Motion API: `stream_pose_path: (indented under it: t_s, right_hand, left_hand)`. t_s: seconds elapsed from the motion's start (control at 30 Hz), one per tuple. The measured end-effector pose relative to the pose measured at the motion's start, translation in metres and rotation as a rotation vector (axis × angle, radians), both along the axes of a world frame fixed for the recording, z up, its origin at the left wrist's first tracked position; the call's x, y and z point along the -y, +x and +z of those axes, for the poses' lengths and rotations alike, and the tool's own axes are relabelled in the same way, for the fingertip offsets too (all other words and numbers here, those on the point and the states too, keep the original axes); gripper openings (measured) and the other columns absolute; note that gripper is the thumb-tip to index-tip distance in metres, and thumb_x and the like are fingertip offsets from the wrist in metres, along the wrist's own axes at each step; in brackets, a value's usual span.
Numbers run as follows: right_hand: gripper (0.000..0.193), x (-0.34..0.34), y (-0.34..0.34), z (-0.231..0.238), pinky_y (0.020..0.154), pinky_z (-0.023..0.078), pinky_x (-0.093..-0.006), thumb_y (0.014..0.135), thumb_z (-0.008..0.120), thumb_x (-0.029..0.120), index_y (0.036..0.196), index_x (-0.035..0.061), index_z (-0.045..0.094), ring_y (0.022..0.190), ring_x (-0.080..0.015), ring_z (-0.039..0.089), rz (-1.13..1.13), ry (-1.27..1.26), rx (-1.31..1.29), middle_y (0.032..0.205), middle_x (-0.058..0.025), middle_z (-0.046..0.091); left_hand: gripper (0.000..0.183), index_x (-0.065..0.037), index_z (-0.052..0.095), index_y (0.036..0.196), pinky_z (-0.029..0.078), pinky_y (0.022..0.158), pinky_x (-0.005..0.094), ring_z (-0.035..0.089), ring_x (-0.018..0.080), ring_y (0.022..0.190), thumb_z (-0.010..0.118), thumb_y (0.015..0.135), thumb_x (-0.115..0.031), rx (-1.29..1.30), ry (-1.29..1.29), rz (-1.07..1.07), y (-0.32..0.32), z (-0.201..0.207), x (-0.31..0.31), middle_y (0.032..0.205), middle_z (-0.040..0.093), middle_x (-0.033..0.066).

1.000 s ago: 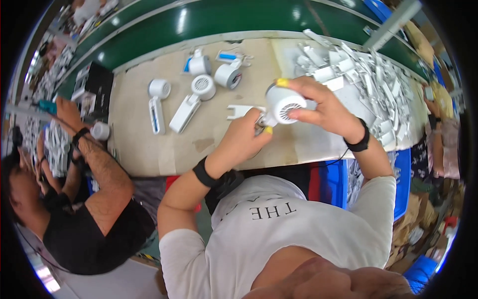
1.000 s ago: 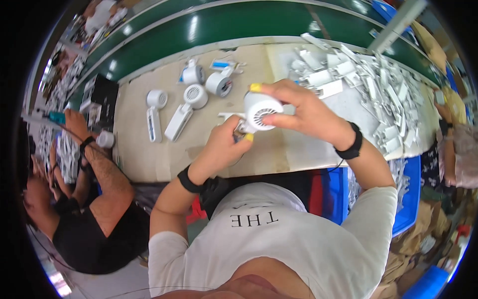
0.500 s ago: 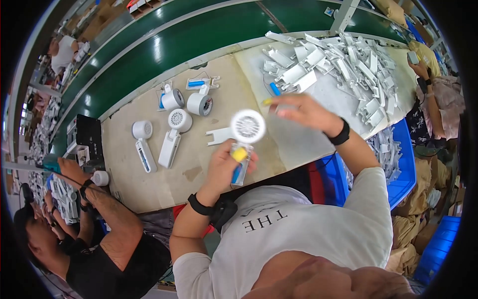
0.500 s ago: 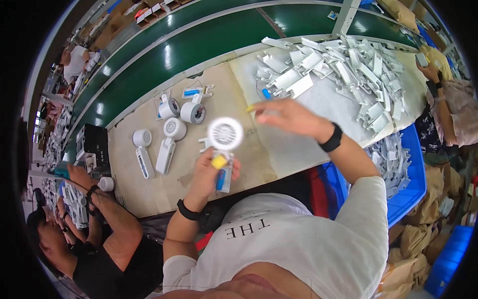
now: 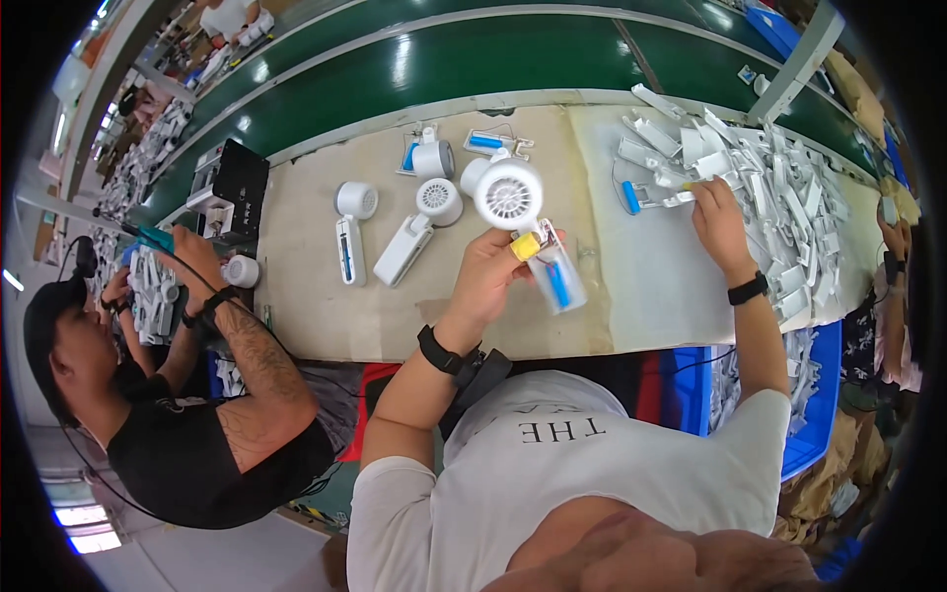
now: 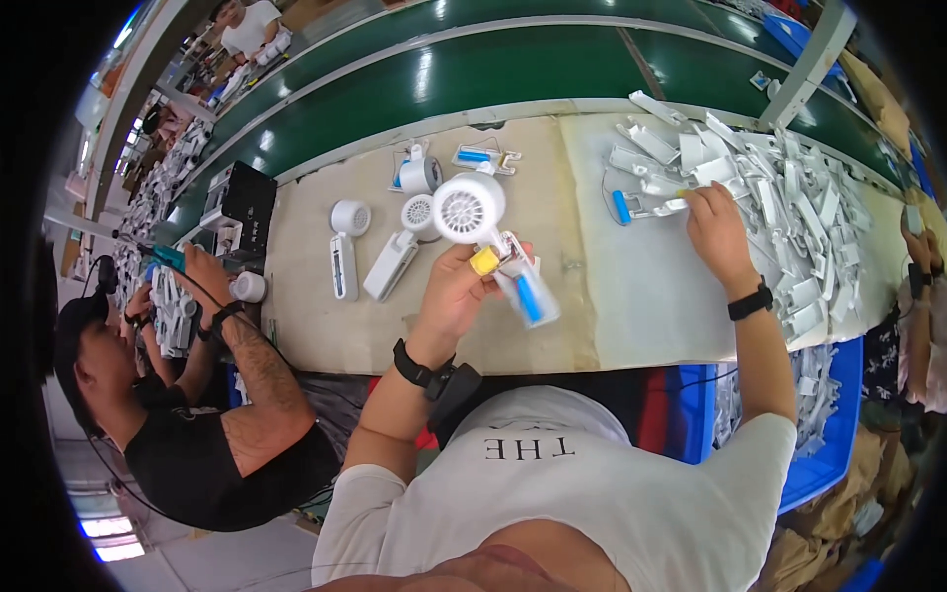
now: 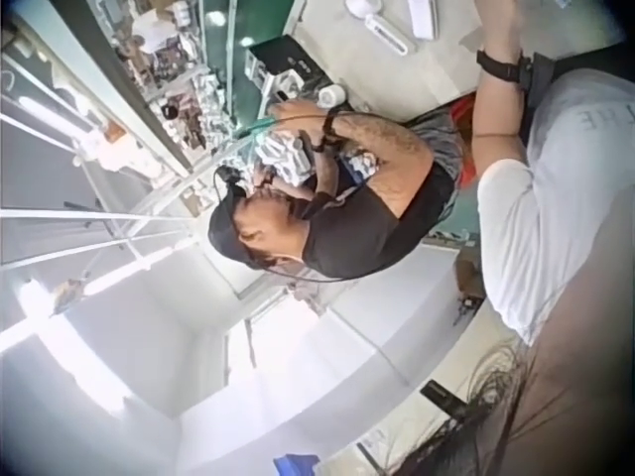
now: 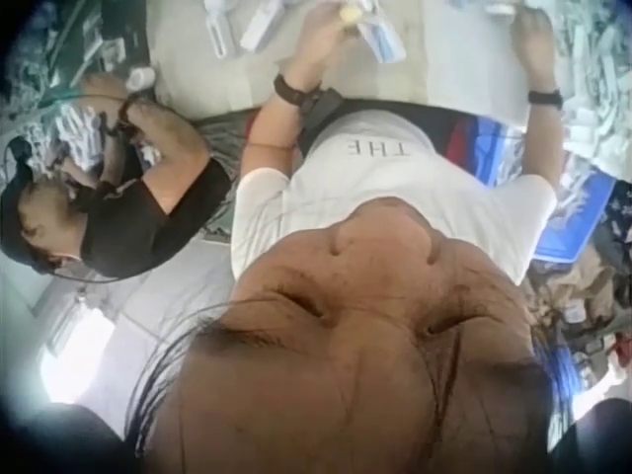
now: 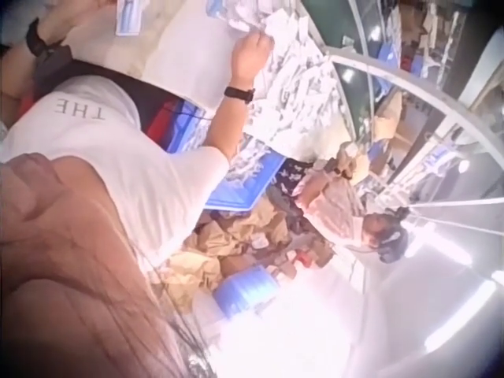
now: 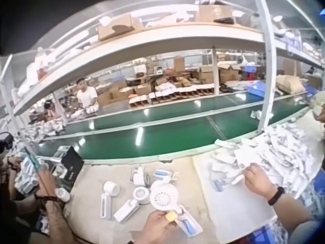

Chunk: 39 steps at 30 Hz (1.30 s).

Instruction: The person assembles a handheld fan by joining the fan head to the handle, inserting a battery, and snapping a plastic cover into place. They repeat this process multiple times, placing each completed fan on the table.

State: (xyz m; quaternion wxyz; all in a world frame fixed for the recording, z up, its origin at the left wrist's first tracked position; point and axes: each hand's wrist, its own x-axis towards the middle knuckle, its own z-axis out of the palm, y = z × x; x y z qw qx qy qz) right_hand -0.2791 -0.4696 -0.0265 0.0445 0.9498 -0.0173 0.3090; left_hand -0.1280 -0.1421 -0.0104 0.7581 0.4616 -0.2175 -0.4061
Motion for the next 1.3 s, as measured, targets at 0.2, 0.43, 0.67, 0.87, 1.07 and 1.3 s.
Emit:
stream_pose_path:
  t_s: [0.2,0.43,0.67,0.87,1.07,1.3]
  right_hand:
    - [0.042,-0.031,0.000,0.009,0.084,0.042,-0.0382,0.078,0.059,0.004,0.118,-0.0004,0.047,0.093,-0.0366,0.051,-0.226,0.521,-0.024,0.099,-0.0191,0.051]
    - [0.056,-0.093,0.003,0.041,0.091,0.042,-0.0362,0.072,0.069,0.006,0.123,0.0001,0.045,0.106,-0.0362,0.051,0.037,0.638,-0.001,0.115,-0.0195,0.053]
    - [0.063,-0.179,0.024,0.074,0.092,0.044,-0.0391,0.066,0.071,0.005,0.124,0.0038,0.046,0.113,-0.0344,0.050,0.217,0.390,-0.109,0.122,-0.0170,0.052]
    - [0.064,-0.186,0.033,0.068,0.090,0.045,-0.0386,0.066,0.070,0.007,0.125,0.0032,0.045,0.111,-0.0343,0.051,0.200,0.393,-0.083,0.125,-0.0169,0.049]
    - [0.066,-0.184,0.045,0.062,0.087,0.046,-0.0376,0.067,0.070,0.011,0.126,0.0031,0.043,0.106,-0.0342,0.053,0.272,0.357,-0.074,0.123,-0.0175,0.050]
    - [0.028,-0.163,0.030,0.042,0.064,0.042,-0.0237,0.081,0.065,0.020,0.099,0.0004,0.056,0.072,-0.0109,0.051,0.390,1.453,-0.304,0.081,-0.0055,0.058]
  left_hand:
    - [0.033,0.001,0.053,0.117,0.054,0.071,0.0283,0.062,0.0187,0.094,0.054,0.090,-0.017,-0.022,-0.113,0.107,-0.001,0.000,0.004,0.111,0.061,0.0150]
    - [0.033,0.001,0.050,0.119,0.053,0.076,0.0304,0.060,0.0204,0.099,0.052,0.091,-0.016,-0.089,-0.206,0.221,-0.012,-0.008,0.017,0.118,0.056,0.0159]
    - [0.031,0.001,0.050,0.118,0.050,0.082,0.0306,0.058,0.0182,0.100,0.053,0.090,-0.013,-0.070,-0.254,0.328,-0.028,-0.018,0.025,0.115,0.057,0.0114]
    - [0.031,0.000,0.050,0.118,0.049,0.084,0.0289,0.057,0.0160,0.100,0.056,0.089,-0.008,-0.095,-0.330,0.435,-0.042,-0.015,0.023,0.115,0.056,0.0084]
    - [0.031,0.001,0.050,0.117,0.046,0.088,0.0341,0.056,0.0191,0.102,0.057,0.087,-0.006,0.010,-0.319,0.585,-0.038,-0.014,0.029,0.115,0.056,0.0107]
    - [0.034,0.002,0.048,0.117,0.044,0.093,0.0422,0.057,0.0293,0.104,0.057,0.086,-0.005,0.018,-0.420,0.432,-0.027,0.003,0.016,0.112,0.058,0.0185]
